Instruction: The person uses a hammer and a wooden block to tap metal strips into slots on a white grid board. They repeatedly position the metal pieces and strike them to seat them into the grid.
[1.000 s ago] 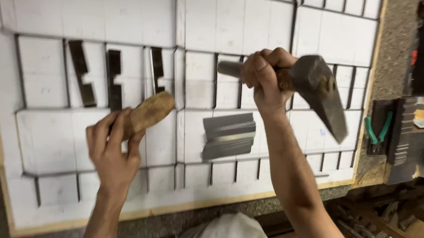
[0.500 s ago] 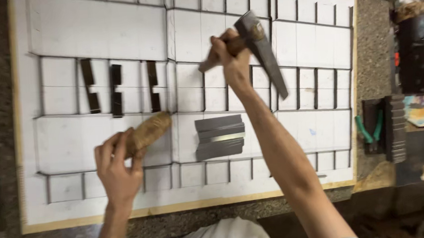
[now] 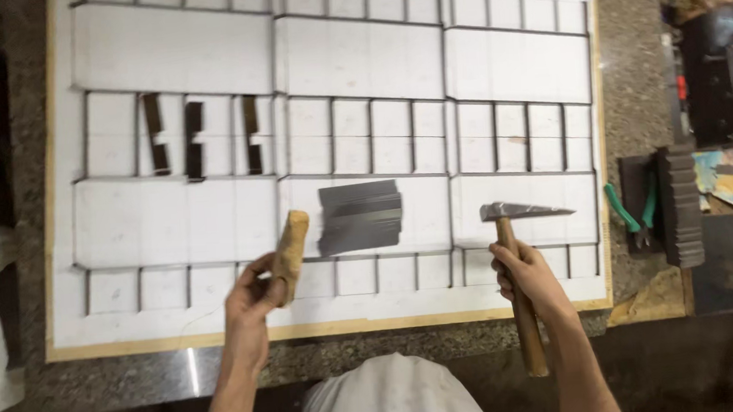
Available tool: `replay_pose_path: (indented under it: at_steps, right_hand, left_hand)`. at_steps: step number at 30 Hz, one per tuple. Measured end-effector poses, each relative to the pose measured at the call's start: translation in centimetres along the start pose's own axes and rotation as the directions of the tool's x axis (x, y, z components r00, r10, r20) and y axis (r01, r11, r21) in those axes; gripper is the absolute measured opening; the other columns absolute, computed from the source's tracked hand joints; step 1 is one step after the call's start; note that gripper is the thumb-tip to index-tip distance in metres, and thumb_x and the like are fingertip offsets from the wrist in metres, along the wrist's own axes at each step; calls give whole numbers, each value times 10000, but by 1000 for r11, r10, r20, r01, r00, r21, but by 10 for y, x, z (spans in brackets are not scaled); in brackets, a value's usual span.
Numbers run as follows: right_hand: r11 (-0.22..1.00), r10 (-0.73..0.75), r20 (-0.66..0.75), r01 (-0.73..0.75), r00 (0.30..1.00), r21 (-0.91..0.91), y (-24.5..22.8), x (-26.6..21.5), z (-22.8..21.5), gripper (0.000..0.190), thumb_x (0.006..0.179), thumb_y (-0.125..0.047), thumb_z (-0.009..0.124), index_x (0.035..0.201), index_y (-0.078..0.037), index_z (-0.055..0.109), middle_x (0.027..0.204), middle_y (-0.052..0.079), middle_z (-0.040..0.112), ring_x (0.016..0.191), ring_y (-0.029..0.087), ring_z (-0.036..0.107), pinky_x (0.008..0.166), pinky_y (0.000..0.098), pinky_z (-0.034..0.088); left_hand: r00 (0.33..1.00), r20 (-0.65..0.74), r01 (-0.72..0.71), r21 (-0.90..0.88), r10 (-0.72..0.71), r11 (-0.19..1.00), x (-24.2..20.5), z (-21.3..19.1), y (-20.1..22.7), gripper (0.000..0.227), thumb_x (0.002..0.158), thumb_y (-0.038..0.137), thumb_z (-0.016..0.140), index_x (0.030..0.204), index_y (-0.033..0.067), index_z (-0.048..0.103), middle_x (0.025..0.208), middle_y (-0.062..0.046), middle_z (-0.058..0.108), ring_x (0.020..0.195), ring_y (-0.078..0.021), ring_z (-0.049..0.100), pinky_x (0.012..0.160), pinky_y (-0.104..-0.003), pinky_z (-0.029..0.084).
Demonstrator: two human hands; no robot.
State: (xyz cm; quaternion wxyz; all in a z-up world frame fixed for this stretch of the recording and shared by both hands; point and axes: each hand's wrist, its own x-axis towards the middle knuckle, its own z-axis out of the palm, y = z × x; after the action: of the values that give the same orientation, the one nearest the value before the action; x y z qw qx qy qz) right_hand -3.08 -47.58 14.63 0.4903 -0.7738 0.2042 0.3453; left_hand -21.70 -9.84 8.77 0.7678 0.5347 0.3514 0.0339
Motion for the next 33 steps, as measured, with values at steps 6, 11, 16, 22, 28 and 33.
replay_pose_path:
  at_steps: [6,11,16,22,28,33]
  right_hand:
    - [968,2,9,0,1000,-251,43,58,-60,382,1001,-341,618,1150,10,621,754,115,595,579,197,569,511,344,528]
    - [364,-732,202,624,651,-691,40,22,-44,571,1036,-315,605,1483,16,475,1194,239,643,949,339,657,741,442,596]
    - [894,-407,498,446,766,44,25,-22,15,699,992,-280,583,1561,-55,244,1167,261,691,788,242,748,637,388,682]
    - [700,-615,220,652,757,-290,10,43,40,681,1023,-241,536,1601,-131,194,1036,219,707,607,229,713,427,336,614]
    - [135,-926,268,898,265,-419,-90,88,132,674,1039,-264,618,1595,-146,255,827,156,745,665,295,731,570,436,575]
    - [85,-898,312,815,312,-573,-80,112,171,392,1080,-339,597,1370,-142,423,871,162,742,691,404,685,557,529,513]
  left_hand:
    - [972,222,74,13,-75,997,-23,93,-17,538,812,234,776,1272,13,605,1152,-90,689,1063,-198,648,1007,-351,469]
    - [958,286,18,37,-28,999,-42,163,-32,592,782,290,823,1238,4,575,1111,-164,689,992,-242,695,971,-404,564]
    - [974,201,-169,338,104,926,-56,205,-45,358,914,278,716,1210,79,693,1166,-93,724,1026,-224,710,907,-372,609]
    - [962,-46,-178,645,270,743,-70,152,-14,228,960,251,672,1108,120,785,1121,-61,774,1013,-185,726,845,-354,593]
    - [903,-169,-191,666,395,721,-90,120,7,219,936,207,693,1074,63,785,1014,-71,786,886,-250,727,785,-368,573]
    - [865,-162,-243,692,474,680,-95,86,7,201,941,207,703,1041,54,787,1006,-98,779,912,-242,752,777,-356,580]
